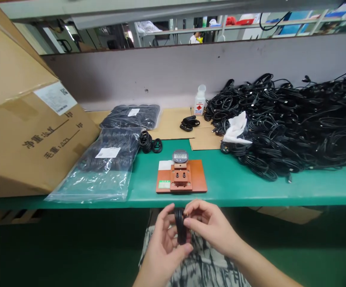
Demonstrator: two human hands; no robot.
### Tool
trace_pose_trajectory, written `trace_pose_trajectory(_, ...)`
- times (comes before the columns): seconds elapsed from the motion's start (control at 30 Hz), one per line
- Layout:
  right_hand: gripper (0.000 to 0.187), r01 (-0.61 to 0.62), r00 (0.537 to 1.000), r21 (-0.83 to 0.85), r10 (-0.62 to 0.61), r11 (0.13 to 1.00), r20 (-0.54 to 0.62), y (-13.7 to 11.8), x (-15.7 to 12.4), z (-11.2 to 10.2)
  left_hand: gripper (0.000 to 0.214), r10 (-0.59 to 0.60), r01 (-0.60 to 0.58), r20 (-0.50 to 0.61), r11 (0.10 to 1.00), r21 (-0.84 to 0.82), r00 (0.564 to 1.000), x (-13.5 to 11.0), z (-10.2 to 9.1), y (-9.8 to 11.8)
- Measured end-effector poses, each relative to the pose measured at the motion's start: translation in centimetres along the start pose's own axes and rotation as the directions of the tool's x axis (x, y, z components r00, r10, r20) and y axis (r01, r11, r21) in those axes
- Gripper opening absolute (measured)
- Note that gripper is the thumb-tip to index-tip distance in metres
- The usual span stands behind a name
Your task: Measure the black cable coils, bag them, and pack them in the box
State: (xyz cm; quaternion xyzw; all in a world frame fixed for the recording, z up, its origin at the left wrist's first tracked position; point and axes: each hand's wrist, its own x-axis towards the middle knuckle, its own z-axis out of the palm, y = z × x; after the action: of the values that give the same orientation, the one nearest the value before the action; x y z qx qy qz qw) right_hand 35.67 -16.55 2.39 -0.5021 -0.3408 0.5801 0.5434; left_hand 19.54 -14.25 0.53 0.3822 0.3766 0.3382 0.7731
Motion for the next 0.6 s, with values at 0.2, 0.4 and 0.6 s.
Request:
trace_pose_trajectory(0.2,0.008,0.028,1.0,-0.258,-0.026,0.966,0.01,-0.4,-0.4,0.0,0.062,-0.052,0.046,0.026,0.982,0.185,0.998,-0.1,0.1,0.3)
trace_pose_trajectory(0.4,0.027,-0.033,0.999,0.041,0.035,0.999,-0.033,0.0,0.4,0.6,0.055,0.067,-0.035,-0.131,0.972,0.233,0.989,0.4,0.9,-0.1)
trace_pose_trajectory(0.6,0.032,-0.04,0.995,0.169,0.055,0.985,-0.087,0.5,1.0,1.0,0.049,0.24,-0.177,-0.082,0.868,0.464,0.967,0.7,0.3,-0.4)
